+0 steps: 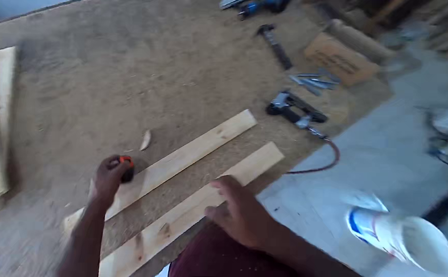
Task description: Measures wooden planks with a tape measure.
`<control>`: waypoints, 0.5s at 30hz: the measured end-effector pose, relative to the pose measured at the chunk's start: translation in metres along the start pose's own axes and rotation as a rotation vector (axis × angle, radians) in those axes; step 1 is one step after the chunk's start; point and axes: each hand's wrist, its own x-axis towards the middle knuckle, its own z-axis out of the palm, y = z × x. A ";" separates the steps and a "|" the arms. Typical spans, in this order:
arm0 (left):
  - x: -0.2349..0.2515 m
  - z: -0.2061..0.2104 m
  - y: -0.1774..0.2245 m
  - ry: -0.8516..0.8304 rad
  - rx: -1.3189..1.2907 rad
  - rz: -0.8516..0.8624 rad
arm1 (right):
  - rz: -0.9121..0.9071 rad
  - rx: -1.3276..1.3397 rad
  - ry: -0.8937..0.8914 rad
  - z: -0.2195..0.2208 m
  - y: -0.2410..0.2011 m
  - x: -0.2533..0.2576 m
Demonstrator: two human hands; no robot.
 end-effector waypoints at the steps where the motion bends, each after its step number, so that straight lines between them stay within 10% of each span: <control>1: -0.023 0.029 0.008 -0.171 -0.221 0.031 | 0.009 0.042 -0.050 0.010 0.010 0.003; 4: -0.102 0.122 0.040 -0.662 -0.738 -0.004 | 0.065 0.223 -0.069 0.023 0.025 0.003; 8: -0.151 0.186 0.063 -0.902 -0.980 -0.211 | 0.136 0.246 0.137 0.015 0.053 -0.015; 15: -0.138 0.202 0.091 -1.216 -0.167 -0.242 | -0.048 0.163 -0.116 -0.018 0.115 -0.051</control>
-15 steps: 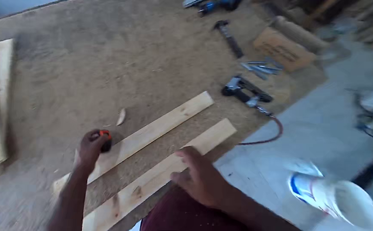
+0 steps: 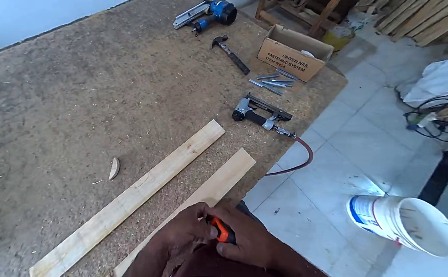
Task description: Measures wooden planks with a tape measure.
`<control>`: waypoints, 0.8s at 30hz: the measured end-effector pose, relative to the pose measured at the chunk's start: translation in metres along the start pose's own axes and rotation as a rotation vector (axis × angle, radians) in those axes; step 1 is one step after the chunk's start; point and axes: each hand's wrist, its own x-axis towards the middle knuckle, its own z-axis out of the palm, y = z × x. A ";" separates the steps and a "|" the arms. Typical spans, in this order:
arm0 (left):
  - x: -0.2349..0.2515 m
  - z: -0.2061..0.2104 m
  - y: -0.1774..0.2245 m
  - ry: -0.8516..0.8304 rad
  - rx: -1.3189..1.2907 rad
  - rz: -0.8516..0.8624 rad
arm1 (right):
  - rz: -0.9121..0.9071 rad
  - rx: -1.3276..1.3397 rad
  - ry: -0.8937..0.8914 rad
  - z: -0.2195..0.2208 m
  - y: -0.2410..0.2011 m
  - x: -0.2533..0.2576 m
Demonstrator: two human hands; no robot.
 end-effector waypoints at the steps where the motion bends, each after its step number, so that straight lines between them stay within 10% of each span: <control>1: 0.007 0.000 0.008 -0.011 0.010 0.013 | 0.018 -0.012 -0.011 -0.012 0.005 -0.006; 7: 0.031 -0.052 0.097 0.475 0.016 0.487 | 0.362 0.095 0.150 -0.090 0.107 -0.092; 11: 0.085 -0.094 0.093 1.022 1.003 0.081 | 0.606 0.298 0.301 -0.108 0.163 -0.143; 24: 0.131 -0.104 0.047 1.143 1.490 0.270 | 0.734 0.203 0.271 -0.127 0.104 -0.023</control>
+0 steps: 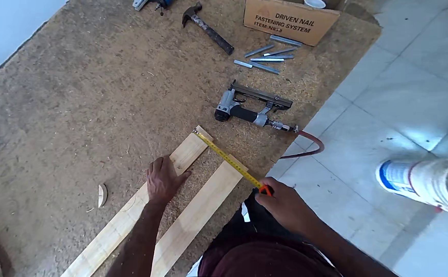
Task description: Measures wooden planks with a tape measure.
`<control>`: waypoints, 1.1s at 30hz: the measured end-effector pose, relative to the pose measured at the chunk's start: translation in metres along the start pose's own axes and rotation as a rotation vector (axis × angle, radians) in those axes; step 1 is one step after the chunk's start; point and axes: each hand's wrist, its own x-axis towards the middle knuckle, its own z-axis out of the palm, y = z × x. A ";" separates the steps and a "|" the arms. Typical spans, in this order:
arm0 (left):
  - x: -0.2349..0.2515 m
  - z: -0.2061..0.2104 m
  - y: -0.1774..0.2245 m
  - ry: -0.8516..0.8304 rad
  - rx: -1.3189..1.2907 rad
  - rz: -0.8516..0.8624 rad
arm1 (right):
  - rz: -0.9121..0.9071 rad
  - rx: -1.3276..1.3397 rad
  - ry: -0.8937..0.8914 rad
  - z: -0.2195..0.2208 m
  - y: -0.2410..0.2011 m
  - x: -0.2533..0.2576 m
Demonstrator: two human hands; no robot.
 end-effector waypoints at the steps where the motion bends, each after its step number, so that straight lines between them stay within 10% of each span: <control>1: 0.000 0.000 0.002 -0.002 0.007 -0.012 | 0.015 -0.012 -0.007 0.002 -0.010 0.004; 7: -0.001 0.004 0.002 0.027 0.010 -0.005 | 0.073 0.023 0.036 0.015 0.001 0.007; 18: 0.002 0.002 0.001 0.017 0.033 0.029 | 0.224 0.233 0.195 0.009 0.189 -0.101; 33: 0.003 -0.002 -0.002 0.027 0.009 0.031 | 0.191 0.248 0.227 0.015 0.190 -0.099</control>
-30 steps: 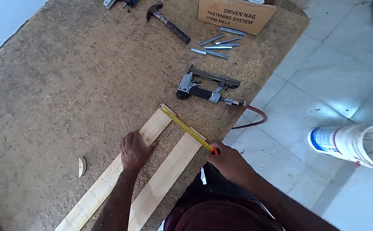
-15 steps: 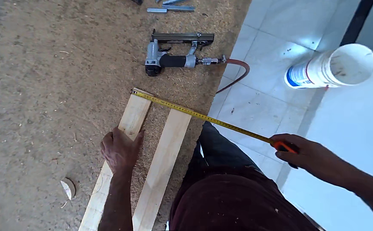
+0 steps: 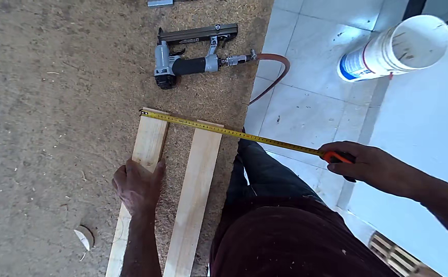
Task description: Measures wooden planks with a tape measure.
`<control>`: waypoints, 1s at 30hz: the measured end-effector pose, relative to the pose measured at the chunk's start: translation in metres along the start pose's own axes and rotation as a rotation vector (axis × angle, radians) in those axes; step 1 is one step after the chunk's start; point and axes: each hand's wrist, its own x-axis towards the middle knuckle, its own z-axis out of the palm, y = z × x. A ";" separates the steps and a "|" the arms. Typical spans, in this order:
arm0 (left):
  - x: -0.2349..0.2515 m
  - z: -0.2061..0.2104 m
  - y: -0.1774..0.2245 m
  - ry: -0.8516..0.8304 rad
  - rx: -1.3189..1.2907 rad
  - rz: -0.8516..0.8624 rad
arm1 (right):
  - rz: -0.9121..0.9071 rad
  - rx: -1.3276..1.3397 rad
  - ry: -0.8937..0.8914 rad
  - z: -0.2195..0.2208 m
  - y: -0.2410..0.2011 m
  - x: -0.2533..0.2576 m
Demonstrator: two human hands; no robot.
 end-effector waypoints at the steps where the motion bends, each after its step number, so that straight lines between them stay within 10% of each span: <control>1: 0.000 0.000 0.000 0.005 0.000 -0.001 | -0.004 0.005 0.001 0.000 0.000 0.000; 30: 0.001 0.002 -0.003 0.014 -0.040 -0.019 | -0.031 -0.001 0.035 -0.005 0.000 0.009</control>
